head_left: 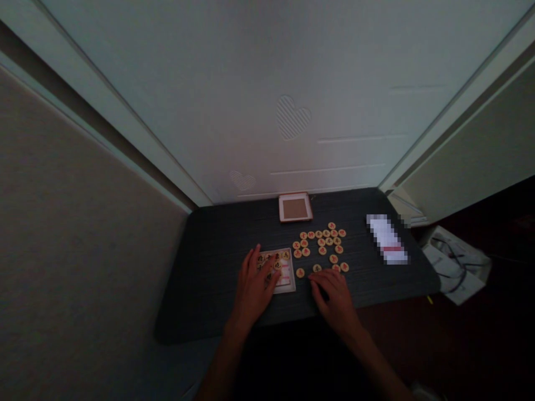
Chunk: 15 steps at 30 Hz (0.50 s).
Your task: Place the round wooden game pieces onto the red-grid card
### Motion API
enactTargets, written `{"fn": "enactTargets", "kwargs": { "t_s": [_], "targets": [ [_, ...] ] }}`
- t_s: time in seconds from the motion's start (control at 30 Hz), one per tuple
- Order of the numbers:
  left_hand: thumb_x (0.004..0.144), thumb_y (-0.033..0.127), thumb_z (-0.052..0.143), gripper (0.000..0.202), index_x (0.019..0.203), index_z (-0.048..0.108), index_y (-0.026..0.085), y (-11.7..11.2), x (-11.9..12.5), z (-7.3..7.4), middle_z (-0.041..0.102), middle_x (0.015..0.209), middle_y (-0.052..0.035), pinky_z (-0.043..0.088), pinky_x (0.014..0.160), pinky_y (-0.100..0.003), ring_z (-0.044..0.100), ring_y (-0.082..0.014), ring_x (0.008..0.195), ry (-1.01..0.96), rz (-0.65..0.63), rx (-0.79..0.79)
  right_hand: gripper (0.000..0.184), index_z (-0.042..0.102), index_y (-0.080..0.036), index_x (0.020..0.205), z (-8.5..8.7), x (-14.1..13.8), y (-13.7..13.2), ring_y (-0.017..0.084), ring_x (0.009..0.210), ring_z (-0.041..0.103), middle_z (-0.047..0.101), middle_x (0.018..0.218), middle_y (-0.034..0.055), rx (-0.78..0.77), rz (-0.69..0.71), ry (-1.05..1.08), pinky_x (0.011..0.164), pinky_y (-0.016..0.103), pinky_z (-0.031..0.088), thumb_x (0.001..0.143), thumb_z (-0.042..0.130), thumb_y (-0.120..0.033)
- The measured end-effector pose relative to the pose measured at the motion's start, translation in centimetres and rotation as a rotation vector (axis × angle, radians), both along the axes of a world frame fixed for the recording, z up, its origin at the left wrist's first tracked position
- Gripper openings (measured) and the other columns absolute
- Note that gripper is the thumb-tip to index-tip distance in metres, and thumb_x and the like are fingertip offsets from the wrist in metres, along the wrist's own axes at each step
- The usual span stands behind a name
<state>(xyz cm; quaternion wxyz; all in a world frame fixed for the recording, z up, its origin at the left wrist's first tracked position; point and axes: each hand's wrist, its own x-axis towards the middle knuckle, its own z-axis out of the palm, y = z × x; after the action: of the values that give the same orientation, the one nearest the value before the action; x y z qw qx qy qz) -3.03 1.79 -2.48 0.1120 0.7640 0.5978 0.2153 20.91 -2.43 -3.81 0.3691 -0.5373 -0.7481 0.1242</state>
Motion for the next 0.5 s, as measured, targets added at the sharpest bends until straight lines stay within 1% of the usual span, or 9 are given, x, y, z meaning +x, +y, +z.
{"fn": "enactTargets", "kwargs": {
  "t_s": [0.1,0.23,0.37,0.5],
  "targets": [
    [0.094,0.036,0.060,0.043,0.136,0.059,0.030,0.0,-0.2,-0.1,0.034,0.161,-0.0080,0.037,0.114,-0.061,0.033,-0.0367,0.145,-0.017,0.010,0.004,0.022,0.070,-0.025,0.111,-0.1,0.4,0.1,0.025,0.102,0.066,0.075,0.104,0.0071,0.002,-0.004,-0.003,0.097,0.048,0.049,0.097,0.054,-0.020],
    [0.095,0.036,0.059,0.043,0.137,0.058,0.031,-0.1,-0.3,0.1,0.031,0.162,-0.0075,0.037,0.114,-0.059,0.032,-0.0350,0.145,-0.039,0.003,0.000,0.023,0.068,-0.024,0.114,-0.4,1.2,0.1,0.026,0.103,0.066,0.074,0.107,0.0071,0.001,-0.014,-0.014,0.099,0.050,0.047,0.097,0.053,-0.020],
    [0.095,0.036,0.059,0.040,0.135,0.060,0.033,0.0,0.0,0.3,0.031,0.162,-0.0069,0.035,0.114,-0.060,0.031,-0.0357,0.146,-0.011,-0.023,-0.004,0.023,0.069,-0.024,0.113,-0.7,1.9,-0.1,0.026,0.103,0.066,0.075,0.106,0.0071,0.010,-0.050,-0.019,0.098,0.050,0.048,0.097,0.053,-0.020],
    [0.094,0.036,0.060,0.040,0.134,0.060,0.034,0.1,0.5,0.2,0.033,0.161,-0.0061,0.035,0.114,-0.061,0.033,-0.0356,0.145,0.005,-0.018,-0.007,0.023,0.069,-0.025,0.113,-0.9,2.3,-0.2,0.026,0.103,0.067,0.075,0.105,0.0070,0.021,-0.067,-0.030,0.097,0.049,0.049,0.096,0.053,-0.021]
  ]
}}
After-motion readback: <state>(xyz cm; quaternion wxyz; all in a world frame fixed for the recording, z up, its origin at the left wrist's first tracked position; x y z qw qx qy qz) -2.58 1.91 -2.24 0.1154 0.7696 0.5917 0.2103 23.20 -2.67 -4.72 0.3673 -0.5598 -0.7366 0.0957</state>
